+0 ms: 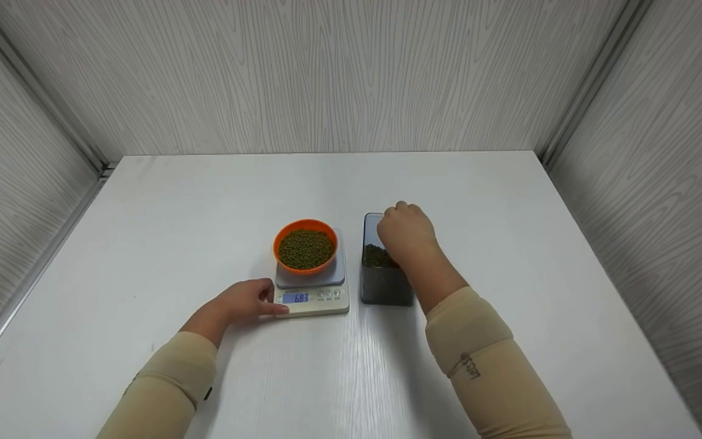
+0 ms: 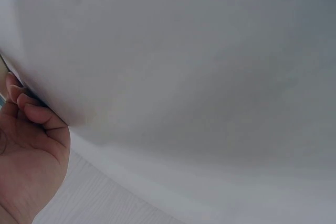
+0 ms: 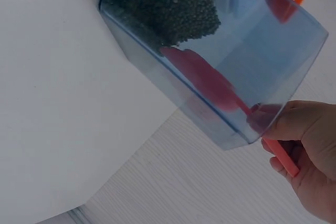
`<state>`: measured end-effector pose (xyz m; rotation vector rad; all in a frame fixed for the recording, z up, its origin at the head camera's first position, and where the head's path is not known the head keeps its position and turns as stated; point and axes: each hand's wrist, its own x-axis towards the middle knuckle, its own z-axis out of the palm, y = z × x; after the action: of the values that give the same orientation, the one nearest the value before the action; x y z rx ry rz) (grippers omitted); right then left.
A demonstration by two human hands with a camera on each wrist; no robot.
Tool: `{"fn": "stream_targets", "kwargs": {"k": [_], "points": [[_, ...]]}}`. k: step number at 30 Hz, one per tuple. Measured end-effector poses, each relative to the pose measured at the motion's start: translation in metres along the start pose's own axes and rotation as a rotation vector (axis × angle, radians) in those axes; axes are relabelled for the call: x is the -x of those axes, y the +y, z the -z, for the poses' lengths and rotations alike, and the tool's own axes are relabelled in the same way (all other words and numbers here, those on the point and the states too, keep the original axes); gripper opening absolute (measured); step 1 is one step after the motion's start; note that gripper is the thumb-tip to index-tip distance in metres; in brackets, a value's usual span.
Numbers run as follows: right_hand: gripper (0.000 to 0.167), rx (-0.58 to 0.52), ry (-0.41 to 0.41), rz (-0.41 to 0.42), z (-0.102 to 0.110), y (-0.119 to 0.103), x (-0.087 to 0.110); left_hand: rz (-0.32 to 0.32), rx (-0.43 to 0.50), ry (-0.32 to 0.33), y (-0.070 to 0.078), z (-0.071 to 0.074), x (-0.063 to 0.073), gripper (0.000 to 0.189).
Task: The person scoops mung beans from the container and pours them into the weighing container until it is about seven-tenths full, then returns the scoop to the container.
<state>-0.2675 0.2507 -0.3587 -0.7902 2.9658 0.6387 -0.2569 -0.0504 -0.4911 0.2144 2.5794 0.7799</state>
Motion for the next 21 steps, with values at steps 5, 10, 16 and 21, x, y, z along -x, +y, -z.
{"fn": "stream_targets", "kwargs": {"k": [5, 10, 16, 21], "points": [[0.030, 0.003, 0.010, 0.010, -0.012, -0.001, -0.005, 0.001, 0.005, 0.003, 0.000, -0.001, 0.000, 0.046], [0.028, 0.008, 0.005, 0.040, -0.021, 0.004, -0.008, -0.002, -0.002, 0.008, -0.001, -0.001, 0.000, 0.045], [0.025, -0.083, 0.005, 0.040, -0.027, 0.011, -0.009, 0.006, 0.011, 0.009, -0.001, -0.001, 0.000, 0.045], [0.024, -0.172, 0.019, 0.046, -0.030, 0.016, -0.007, 0.001, 0.006, 0.008, -0.002, -0.001, 0.000, 0.046]]}}
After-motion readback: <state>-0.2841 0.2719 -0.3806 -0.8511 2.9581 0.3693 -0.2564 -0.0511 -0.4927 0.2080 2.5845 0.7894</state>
